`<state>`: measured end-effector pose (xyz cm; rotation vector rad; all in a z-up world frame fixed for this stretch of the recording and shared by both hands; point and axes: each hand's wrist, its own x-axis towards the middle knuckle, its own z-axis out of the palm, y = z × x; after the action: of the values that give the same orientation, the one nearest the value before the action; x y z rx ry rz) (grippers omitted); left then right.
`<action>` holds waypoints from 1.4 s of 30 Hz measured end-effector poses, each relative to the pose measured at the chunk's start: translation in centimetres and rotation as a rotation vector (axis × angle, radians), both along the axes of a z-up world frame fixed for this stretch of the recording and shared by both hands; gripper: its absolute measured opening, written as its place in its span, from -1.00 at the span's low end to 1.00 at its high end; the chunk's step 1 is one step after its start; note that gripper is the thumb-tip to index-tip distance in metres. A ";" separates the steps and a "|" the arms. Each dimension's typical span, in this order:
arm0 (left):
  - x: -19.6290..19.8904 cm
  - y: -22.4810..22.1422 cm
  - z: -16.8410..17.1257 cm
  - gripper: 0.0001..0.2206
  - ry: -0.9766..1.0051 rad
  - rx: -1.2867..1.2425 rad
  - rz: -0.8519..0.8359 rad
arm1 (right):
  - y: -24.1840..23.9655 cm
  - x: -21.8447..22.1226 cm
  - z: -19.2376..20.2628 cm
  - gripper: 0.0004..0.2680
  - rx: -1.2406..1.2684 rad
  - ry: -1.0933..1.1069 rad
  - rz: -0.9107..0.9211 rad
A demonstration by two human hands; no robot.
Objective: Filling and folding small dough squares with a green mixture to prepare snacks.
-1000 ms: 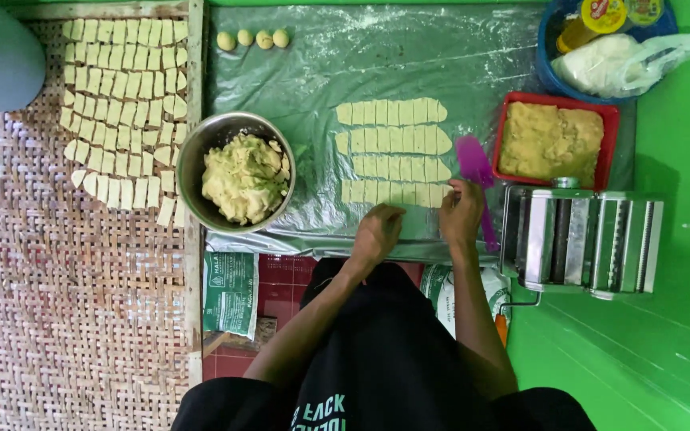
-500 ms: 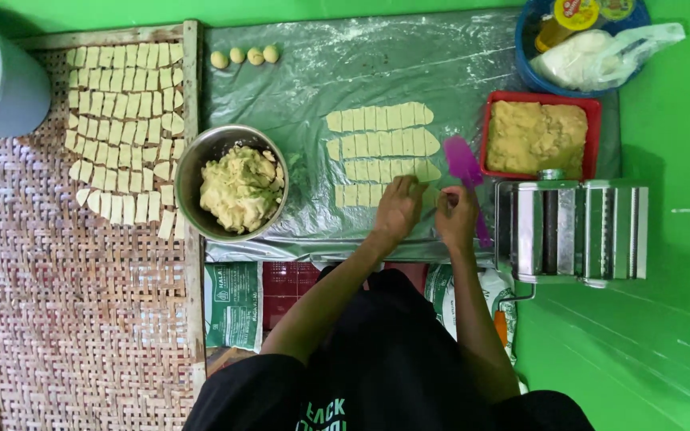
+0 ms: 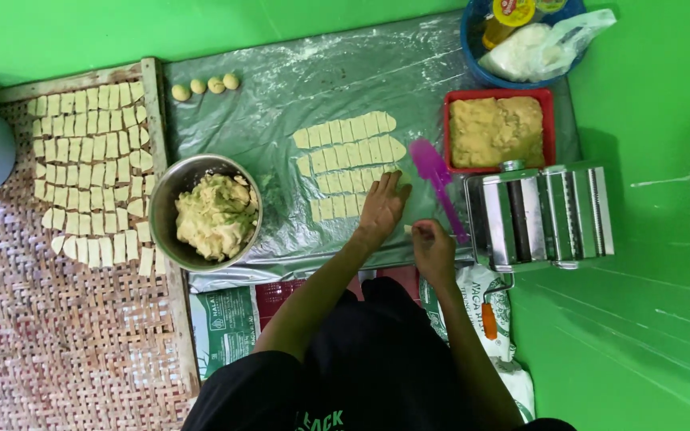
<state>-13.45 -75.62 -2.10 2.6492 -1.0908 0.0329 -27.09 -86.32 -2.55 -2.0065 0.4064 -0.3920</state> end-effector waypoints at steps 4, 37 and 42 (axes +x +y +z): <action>0.9 -0.1 -1.1 -0.86 -0.022 0.056 -0.009 | 0.0 -0.8 1.3 -0.96 0.039 0.046 0.005; 0.2 2.4 2.6 -0.87 0.347 -0.318 -0.246 | 0.2 -1.5 0.6 -0.93 0.198 0.107 -0.025; -2.6 3.8 0.9 -0.91 0.881 -0.869 0.282 | 0.9 -0.9 0.4 -0.91 0.244 0.093 -0.022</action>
<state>-16.04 -71.78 -1.16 1.6806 -0.2782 -0.4488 -27.95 -85.45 -2.13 -1.7874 0.5102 -0.2500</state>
